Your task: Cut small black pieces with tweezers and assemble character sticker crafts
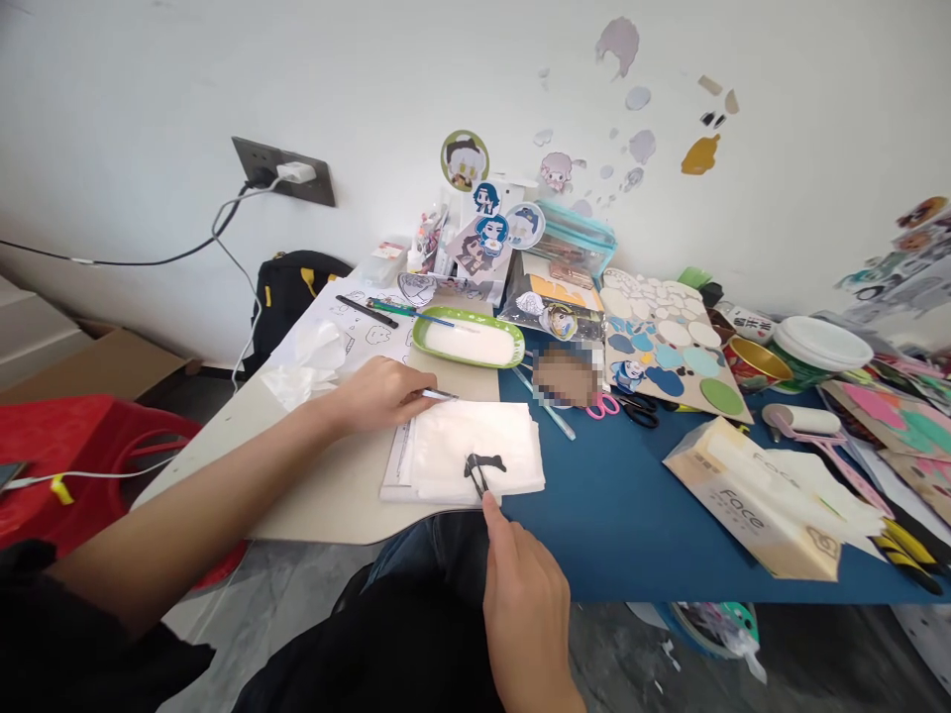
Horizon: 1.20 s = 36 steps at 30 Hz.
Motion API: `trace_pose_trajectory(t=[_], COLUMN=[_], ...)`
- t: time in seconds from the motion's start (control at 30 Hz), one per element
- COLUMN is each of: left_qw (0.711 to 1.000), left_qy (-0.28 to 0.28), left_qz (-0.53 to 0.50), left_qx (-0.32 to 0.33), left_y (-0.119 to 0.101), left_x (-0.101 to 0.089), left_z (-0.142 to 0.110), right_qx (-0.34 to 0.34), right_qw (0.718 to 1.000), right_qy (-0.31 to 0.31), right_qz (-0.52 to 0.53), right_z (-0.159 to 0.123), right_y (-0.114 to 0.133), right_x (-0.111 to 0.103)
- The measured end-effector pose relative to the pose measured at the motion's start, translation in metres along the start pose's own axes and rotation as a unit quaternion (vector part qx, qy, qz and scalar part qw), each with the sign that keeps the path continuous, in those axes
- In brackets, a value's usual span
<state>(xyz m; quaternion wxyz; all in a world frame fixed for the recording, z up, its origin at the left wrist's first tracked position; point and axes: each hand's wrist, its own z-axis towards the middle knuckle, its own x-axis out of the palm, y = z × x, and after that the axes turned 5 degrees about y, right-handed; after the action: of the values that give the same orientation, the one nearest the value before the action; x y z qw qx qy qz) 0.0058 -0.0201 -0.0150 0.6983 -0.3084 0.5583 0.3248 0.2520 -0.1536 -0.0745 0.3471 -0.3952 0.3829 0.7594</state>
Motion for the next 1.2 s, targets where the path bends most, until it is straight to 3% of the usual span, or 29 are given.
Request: trace_pose_trajectory(t=[0.13,0.3,0.5,0.63,0.77,0.93,1.07,1.2], left_qw=[1.0,1.0,1.0,1.0,1.0,1.0,0.999,0.999], left_qy=[0.003,0.01,0.012,0.014,0.016,0.022,0.025,-0.001], left_qz=[0.002,0.003,0.0,0.0,-0.006,-0.006,-0.006,-0.015], left_qx=[-0.004,-0.006,-0.008,-0.01,-0.013,-0.014,-0.02,-0.051], left_y=[0.0,-0.001,-0.002,-0.003,-0.002,-0.002,-0.002,-0.006], left_x=[0.0,0.0,-0.001,-0.002,-0.001,-0.002,-0.003,-0.014], left_z=[0.0,0.0,0.0,0.001,0.001,0.001,0.0,-0.002], right_qx=[-0.022,-0.023,-0.049,-0.044,-0.04,-0.059,-0.037,0.005], right_qw=[1.0,0.998,0.999,0.999,0.998,0.998,0.999,0.998], right_qy=[-0.001,-0.057,0.012,0.01,-0.037,0.002,0.012,-0.046], right_qz=[-0.009,0.004,0.008,0.009,0.013,-0.009,0.017,0.044], right_z=[0.0,-0.003,-0.011,-0.012,-0.011,-0.012,-0.014,-0.014], right_y=[0.0,-0.001,-0.006,-0.005,-0.002,-0.003,-0.006,-0.006], right_x=[-0.001,-0.007,-0.002,-0.002,-0.007,-0.005,-0.006,-0.015])
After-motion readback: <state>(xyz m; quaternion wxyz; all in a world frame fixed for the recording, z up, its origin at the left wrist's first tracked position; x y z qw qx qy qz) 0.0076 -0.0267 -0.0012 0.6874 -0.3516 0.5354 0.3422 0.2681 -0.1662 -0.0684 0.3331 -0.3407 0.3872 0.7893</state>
